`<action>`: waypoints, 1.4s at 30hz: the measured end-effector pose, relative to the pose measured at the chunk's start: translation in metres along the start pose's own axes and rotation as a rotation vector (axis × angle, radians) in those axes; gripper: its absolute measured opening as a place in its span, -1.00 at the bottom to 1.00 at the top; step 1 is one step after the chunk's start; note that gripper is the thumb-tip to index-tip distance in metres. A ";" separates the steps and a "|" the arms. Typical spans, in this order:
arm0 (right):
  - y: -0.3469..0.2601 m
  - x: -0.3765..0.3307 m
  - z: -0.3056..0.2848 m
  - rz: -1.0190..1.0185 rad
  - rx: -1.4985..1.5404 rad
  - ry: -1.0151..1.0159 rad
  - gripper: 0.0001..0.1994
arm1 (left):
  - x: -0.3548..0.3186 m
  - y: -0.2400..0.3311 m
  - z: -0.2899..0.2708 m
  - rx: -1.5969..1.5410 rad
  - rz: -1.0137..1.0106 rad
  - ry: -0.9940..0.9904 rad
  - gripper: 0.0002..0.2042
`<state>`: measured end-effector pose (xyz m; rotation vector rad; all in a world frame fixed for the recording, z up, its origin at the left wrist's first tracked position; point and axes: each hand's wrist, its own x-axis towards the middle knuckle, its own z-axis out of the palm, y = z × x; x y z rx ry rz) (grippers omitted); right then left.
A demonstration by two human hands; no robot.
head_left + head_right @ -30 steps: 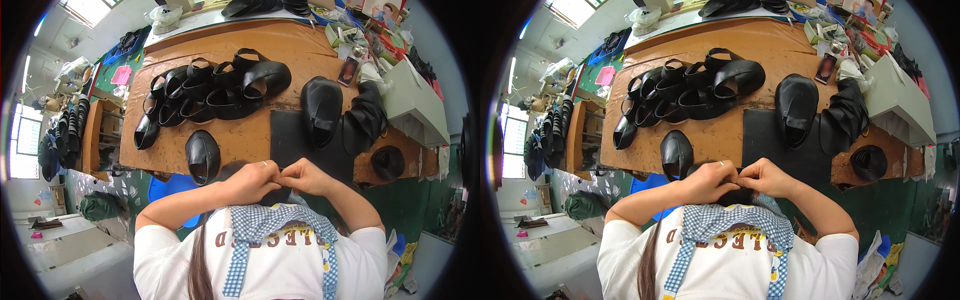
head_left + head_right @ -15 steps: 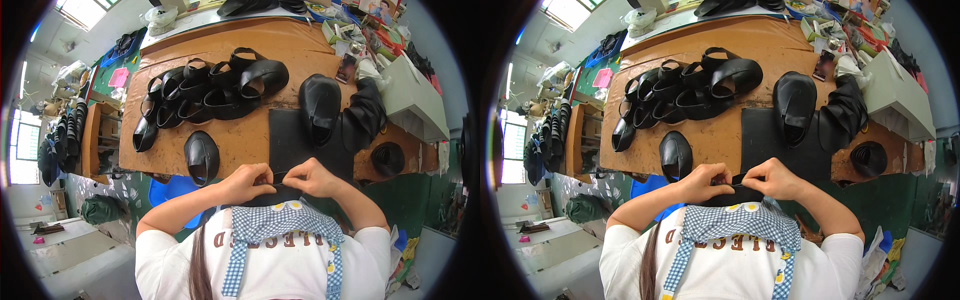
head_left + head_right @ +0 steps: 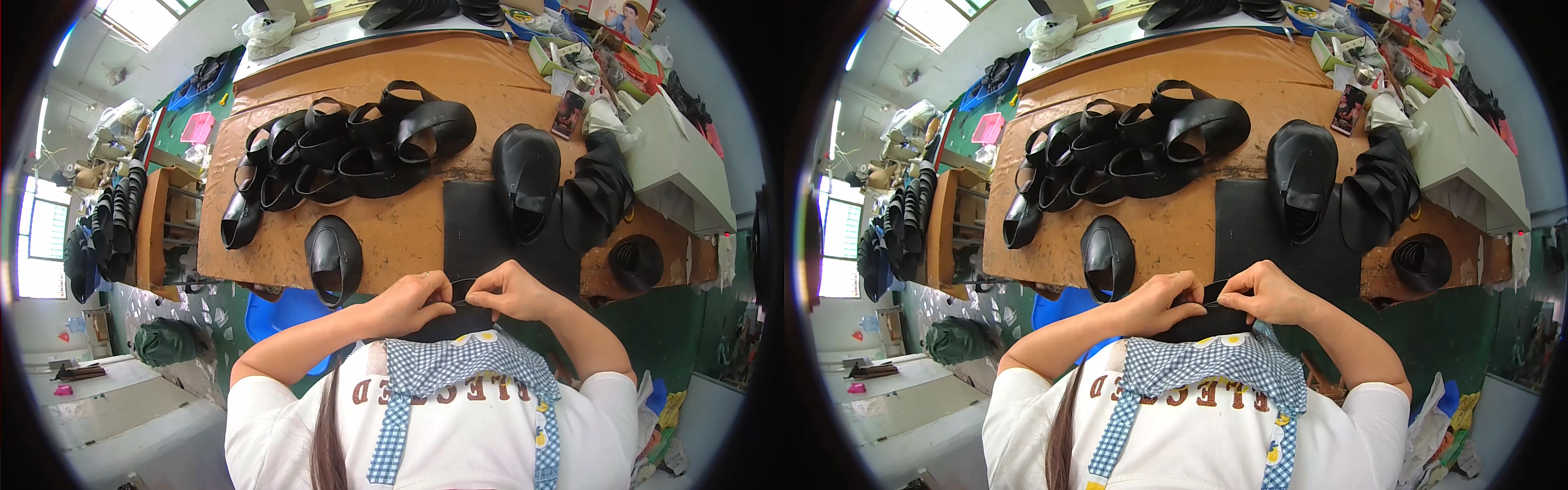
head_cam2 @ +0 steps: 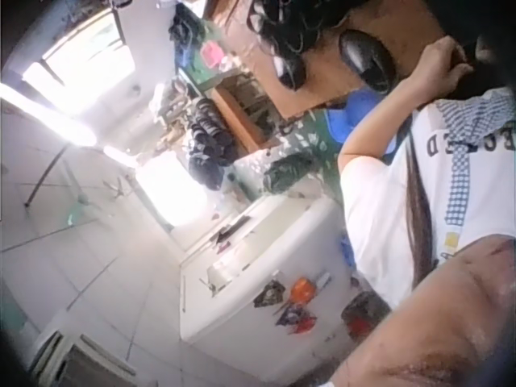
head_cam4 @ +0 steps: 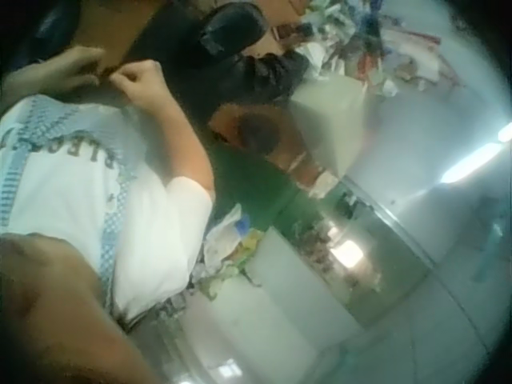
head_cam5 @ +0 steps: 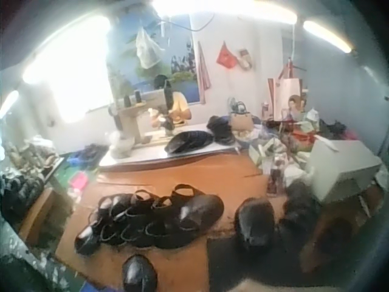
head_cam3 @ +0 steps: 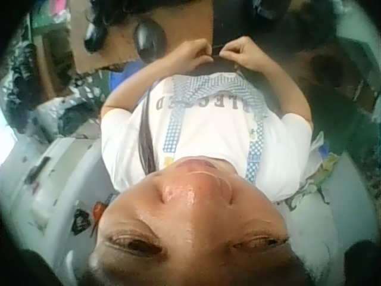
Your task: The person works at a workbench, taking shoe uppers one by one and folding and pressing their edges together by hand.
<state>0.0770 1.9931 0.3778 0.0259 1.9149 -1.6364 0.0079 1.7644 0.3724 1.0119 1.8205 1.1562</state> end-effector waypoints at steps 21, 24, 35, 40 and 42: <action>0.001 0.008 0.009 -0.032 0.139 -0.091 -0.81 | -0.004 0.001 0.000 0.304 0.227 0.138 -0.79; 0.008 0.004 0.006 -0.016 0.136 -0.077 -0.81 | -0.008 0.002 -0.004 0.043 0.123 0.075 -0.83; 0.008 0.008 0.014 -0.026 0.205 -0.125 -0.81 | 0.002 0.001 -0.004 0.418 0.416 0.161 -0.79; 0.014 -0.002 0.011 -0.067 0.183 -0.069 -0.81 | 0.003 0.000 0.003 0.423 0.452 0.159 -0.79; 0.010 0.000 0.005 -0.015 0.186 -0.091 -0.81 | 0.010 0.007 0.004 0.526 0.515 0.173 -0.79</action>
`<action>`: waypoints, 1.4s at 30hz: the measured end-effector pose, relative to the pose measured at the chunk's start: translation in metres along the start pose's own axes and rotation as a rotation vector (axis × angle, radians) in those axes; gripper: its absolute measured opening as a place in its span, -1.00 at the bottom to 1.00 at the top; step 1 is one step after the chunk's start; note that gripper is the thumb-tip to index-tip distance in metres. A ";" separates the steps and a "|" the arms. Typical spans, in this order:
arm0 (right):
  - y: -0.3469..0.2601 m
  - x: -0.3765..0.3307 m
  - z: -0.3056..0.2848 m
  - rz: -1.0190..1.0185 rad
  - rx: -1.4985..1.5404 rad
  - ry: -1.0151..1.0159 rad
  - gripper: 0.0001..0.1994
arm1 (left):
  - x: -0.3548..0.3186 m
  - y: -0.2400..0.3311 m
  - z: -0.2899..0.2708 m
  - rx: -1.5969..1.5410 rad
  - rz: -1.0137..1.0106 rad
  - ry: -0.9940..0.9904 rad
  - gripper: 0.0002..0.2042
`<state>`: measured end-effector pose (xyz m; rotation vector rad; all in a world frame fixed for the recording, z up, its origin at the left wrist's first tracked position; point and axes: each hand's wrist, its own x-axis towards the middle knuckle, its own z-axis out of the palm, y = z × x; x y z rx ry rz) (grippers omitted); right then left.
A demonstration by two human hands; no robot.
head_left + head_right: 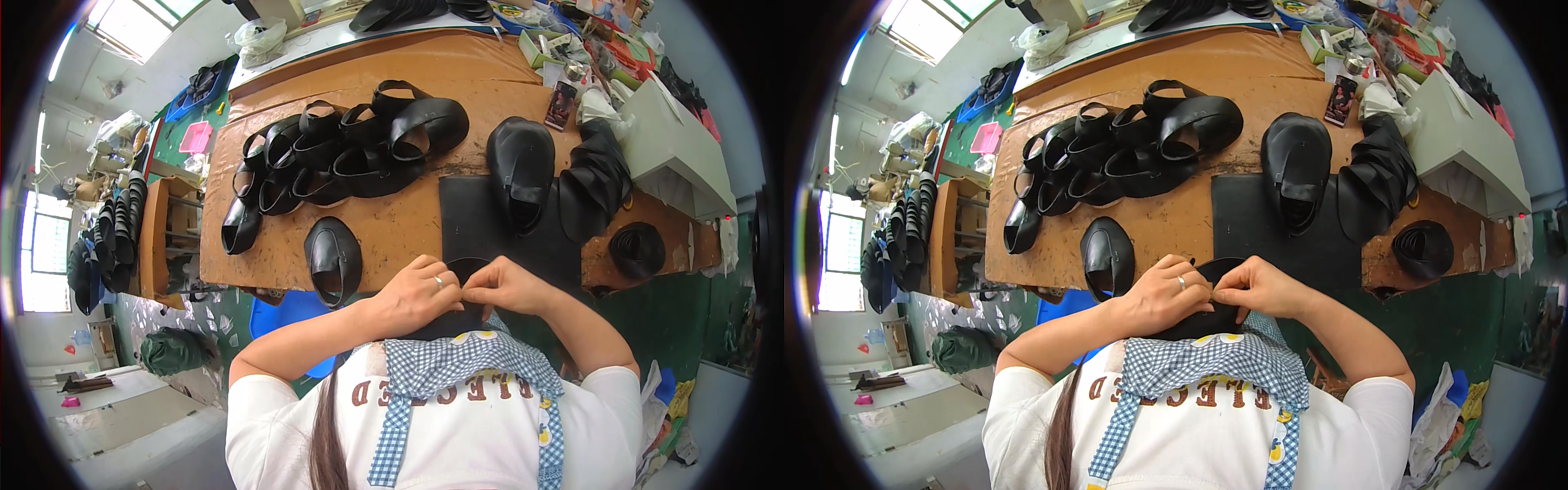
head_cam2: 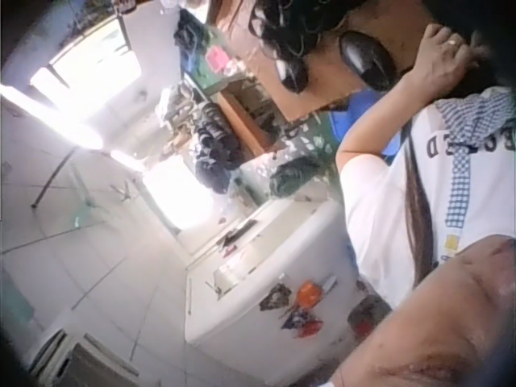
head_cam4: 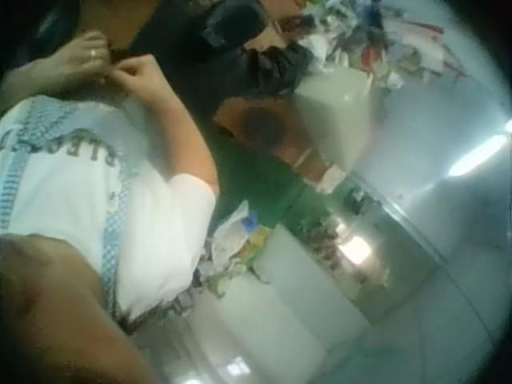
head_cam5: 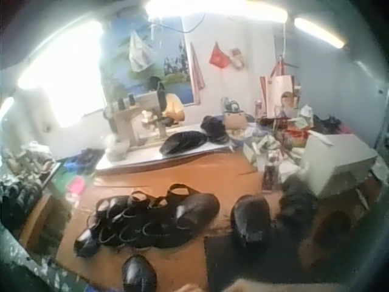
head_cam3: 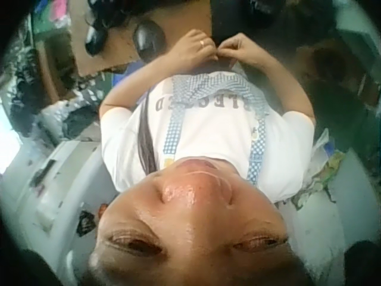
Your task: The person works at a workbench, taking shoe uppers one by one and folding and pressing their edges together by hand.
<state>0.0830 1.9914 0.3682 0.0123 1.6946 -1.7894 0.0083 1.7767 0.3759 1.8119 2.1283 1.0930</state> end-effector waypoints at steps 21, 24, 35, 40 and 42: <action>0.084 -0.083 0.016 -0.318 0.344 0.878 -0.83 | 0.090 0.003 0.046 0.116 0.451 -0.393 -0.52; 0.115 -0.074 0.019 -0.379 0.260 1.160 -0.84 | 0.108 0.006 0.069 0.174 0.397 -0.340 -0.39; 0.176 0.064 -0.043 -0.070 -0.526 1.319 -0.81 | 0.074 -0.021 0.086 -0.028 0.021 -0.039 -0.43; 0.133 0.063 -0.065 0.055 -0.842 1.415 -0.49 | 0.007 -0.049 0.055 0.056 -0.336 0.003 -0.55; 0.128 0.065 -0.084 -0.023 -0.989 1.464 -0.45 | -0.021 -0.050 0.052 0.074 -0.445 0.007 -0.57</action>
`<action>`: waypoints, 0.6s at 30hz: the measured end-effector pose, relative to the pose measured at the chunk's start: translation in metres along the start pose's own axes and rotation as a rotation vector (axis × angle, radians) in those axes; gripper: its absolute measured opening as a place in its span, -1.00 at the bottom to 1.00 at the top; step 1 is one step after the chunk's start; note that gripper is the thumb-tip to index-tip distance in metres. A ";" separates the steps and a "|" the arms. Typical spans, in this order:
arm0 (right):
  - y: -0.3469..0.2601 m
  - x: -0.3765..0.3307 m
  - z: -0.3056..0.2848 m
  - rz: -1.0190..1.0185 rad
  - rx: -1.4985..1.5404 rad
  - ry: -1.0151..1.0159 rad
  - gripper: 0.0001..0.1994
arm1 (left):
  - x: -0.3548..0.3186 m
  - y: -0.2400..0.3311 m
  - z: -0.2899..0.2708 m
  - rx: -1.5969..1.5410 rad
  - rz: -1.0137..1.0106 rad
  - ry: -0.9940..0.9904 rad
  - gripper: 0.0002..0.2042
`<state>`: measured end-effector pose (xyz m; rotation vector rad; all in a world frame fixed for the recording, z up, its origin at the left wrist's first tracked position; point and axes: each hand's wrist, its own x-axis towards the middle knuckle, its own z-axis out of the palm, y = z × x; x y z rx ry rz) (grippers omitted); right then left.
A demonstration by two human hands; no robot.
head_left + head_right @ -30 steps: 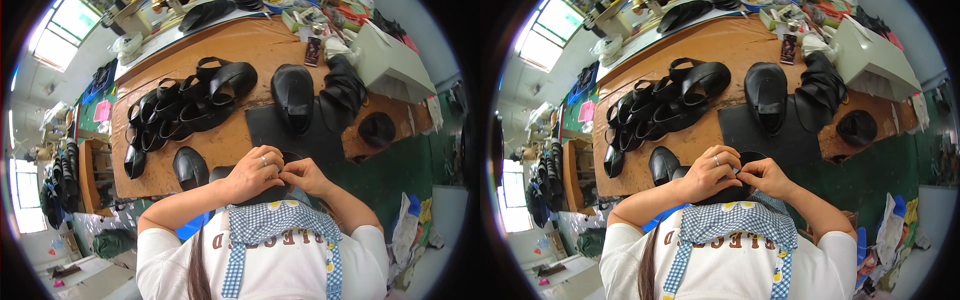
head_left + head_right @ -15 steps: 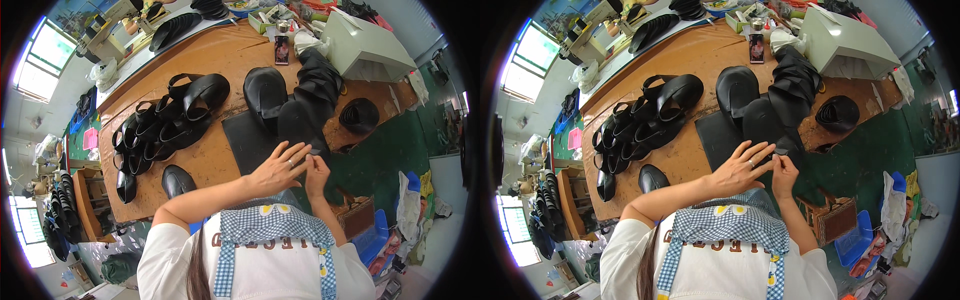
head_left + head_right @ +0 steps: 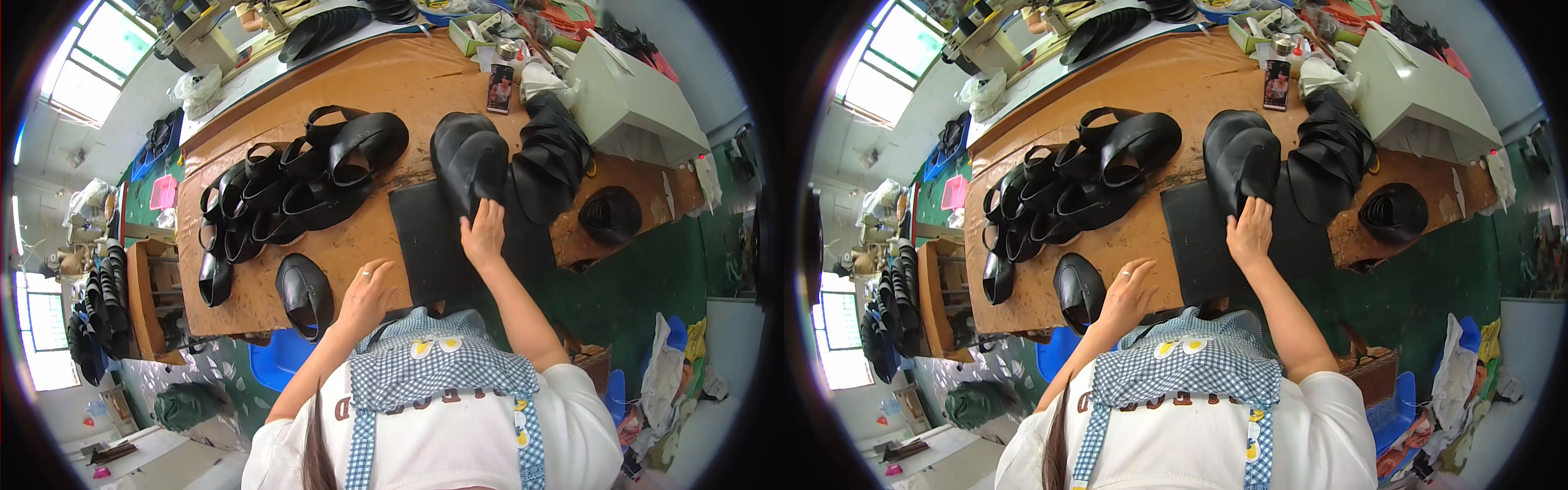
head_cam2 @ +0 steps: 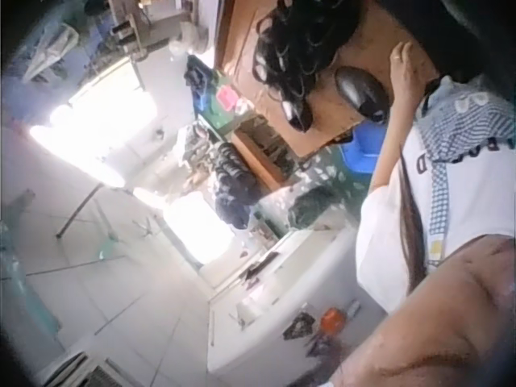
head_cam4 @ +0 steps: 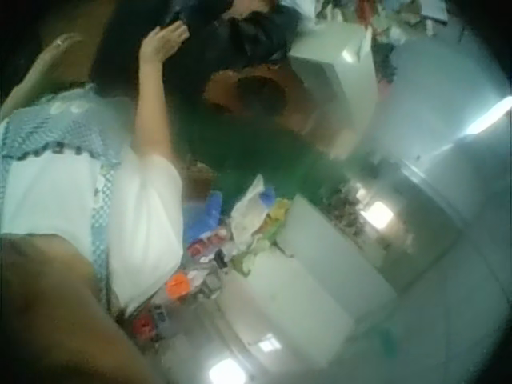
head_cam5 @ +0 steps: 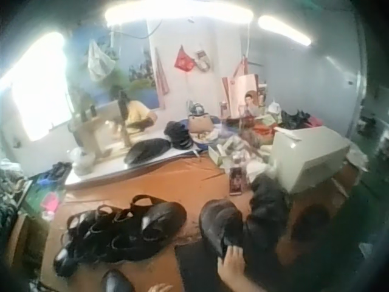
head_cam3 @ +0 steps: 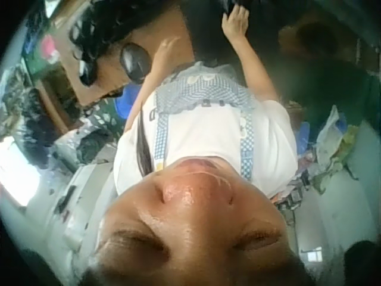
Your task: The person works at a workbench, taking shoe uppers one by one and folding and pressing their edges together by hand.
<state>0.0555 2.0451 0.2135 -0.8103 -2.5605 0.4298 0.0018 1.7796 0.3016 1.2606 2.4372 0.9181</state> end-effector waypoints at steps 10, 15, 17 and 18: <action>0.007 -0.005 0.041 -0.330 -0.171 -0.060 -0.48 | -0.056 -0.016 0.012 -0.040 -0.313 0.029 -0.61; 0.008 0.041 0.066 -0.092 -0.060 -0.145 -0.46 | -0.049 -0.023 0.004 -0.022 -0.310 0.037 -0.61; 0.007 0.050 0.085 -0.080 -0.103 -0.128 -0.48 | -0.048 -0.026 -0.002 -0.023 -0.321 0.048 -0.62; 0.008 0.057 0.093 -0.059 -0.151 -0.106 -0.49 | -0.046 -0.027 -0.005 -0.026 -0.322 0.055 -0.62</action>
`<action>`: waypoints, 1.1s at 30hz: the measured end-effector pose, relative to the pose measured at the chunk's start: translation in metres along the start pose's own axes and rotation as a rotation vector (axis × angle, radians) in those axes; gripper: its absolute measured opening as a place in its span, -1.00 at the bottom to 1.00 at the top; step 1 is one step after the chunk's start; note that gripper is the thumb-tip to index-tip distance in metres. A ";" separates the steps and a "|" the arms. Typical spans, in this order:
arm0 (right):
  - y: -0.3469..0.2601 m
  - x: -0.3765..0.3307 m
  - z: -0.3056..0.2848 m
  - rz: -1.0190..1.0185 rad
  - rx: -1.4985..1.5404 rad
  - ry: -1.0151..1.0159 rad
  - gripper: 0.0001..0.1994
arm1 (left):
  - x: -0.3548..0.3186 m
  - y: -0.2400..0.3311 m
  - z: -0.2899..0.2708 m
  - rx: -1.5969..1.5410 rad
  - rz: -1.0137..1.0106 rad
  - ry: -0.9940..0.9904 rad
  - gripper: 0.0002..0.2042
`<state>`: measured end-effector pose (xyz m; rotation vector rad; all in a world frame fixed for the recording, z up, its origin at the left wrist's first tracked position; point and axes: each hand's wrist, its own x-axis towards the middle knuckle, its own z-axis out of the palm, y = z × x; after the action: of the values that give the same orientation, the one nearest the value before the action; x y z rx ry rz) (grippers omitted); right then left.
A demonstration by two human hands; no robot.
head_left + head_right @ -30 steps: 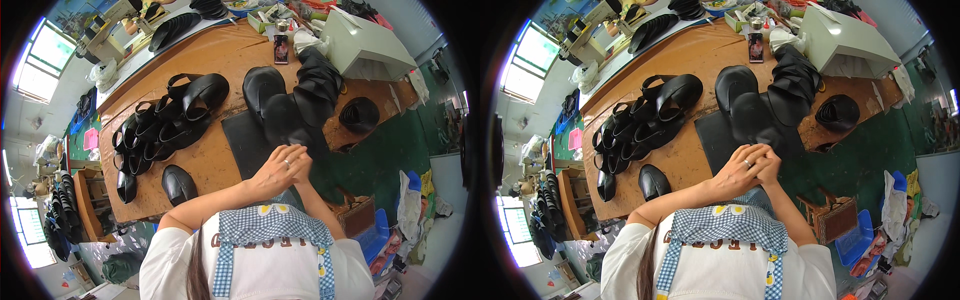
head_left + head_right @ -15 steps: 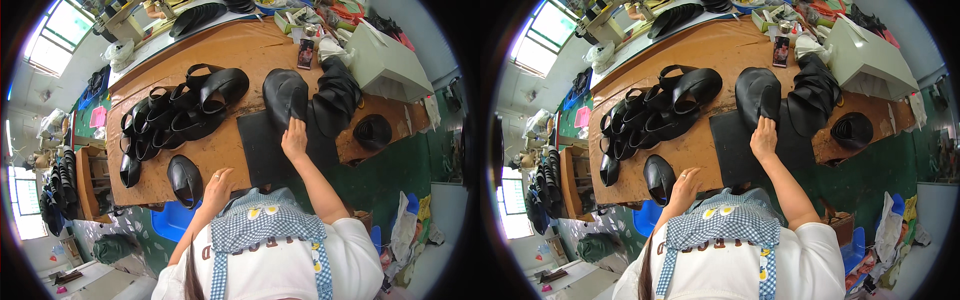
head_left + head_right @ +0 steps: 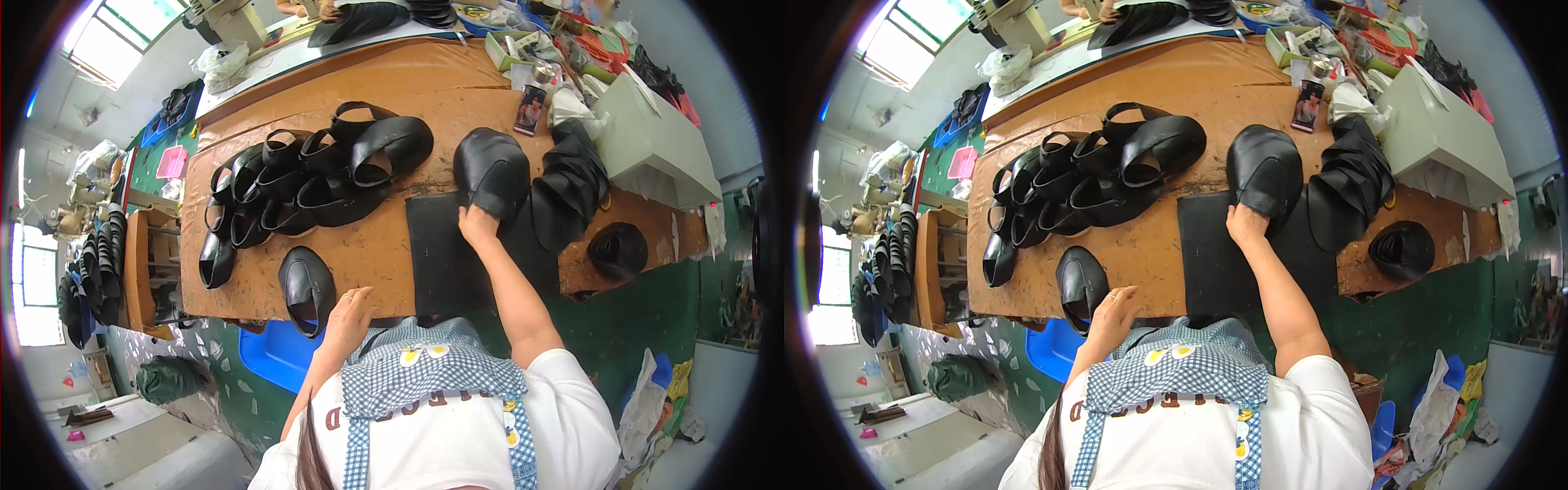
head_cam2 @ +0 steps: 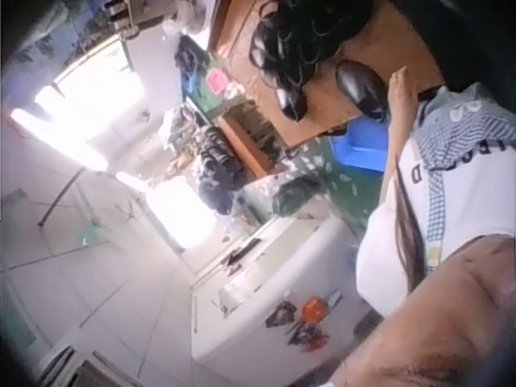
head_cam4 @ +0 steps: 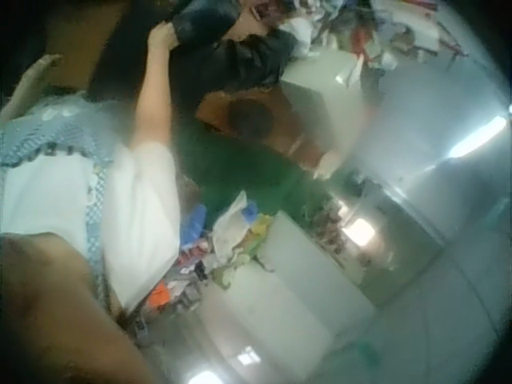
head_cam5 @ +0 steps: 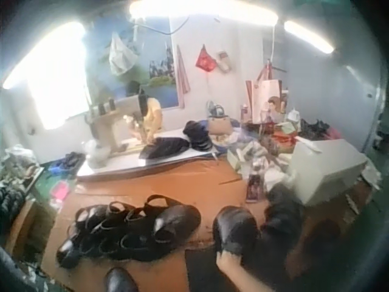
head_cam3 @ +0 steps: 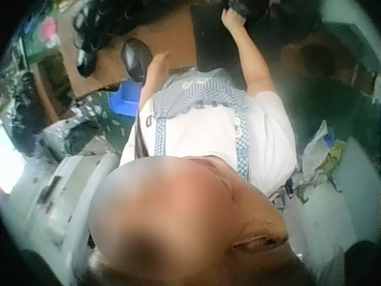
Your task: The person works at a workbench, taking shoe uppers one by one and folding and pressing their edges together by hand.
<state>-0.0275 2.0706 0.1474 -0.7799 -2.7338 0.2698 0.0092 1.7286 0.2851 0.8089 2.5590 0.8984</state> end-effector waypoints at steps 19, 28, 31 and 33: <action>-0.223 0.355 0.055 -0.792 0.293 -0.040 -0.62 | 0.079 -0.101 -0.072 -0.170 -0.187 0.161 -0.69; -0.284 0.407 0.182 -0.775 -0.258 -0.468 -0.13 | 0.099 -0.113 -0.089 -0.239 -0.332 0.222 -0.71; -0.275 0.407 0.167 -0.698 -0.127 -0.560 -0.15 | 0.111 -0.115 -0.098 -0.260 -0.271 0.244 -0.69; -0.249 0.413 0.156 -0.619 -0.047 -0.587 -0.18 | 0.132 -0.116 -0.109 -0.211 -0.158 0.230 -0.68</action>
<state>-0.5339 2.0693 0.1540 0.2103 -3.3551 0.3323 -0.1920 1.6818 0.2791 0.4590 2.6136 1.2455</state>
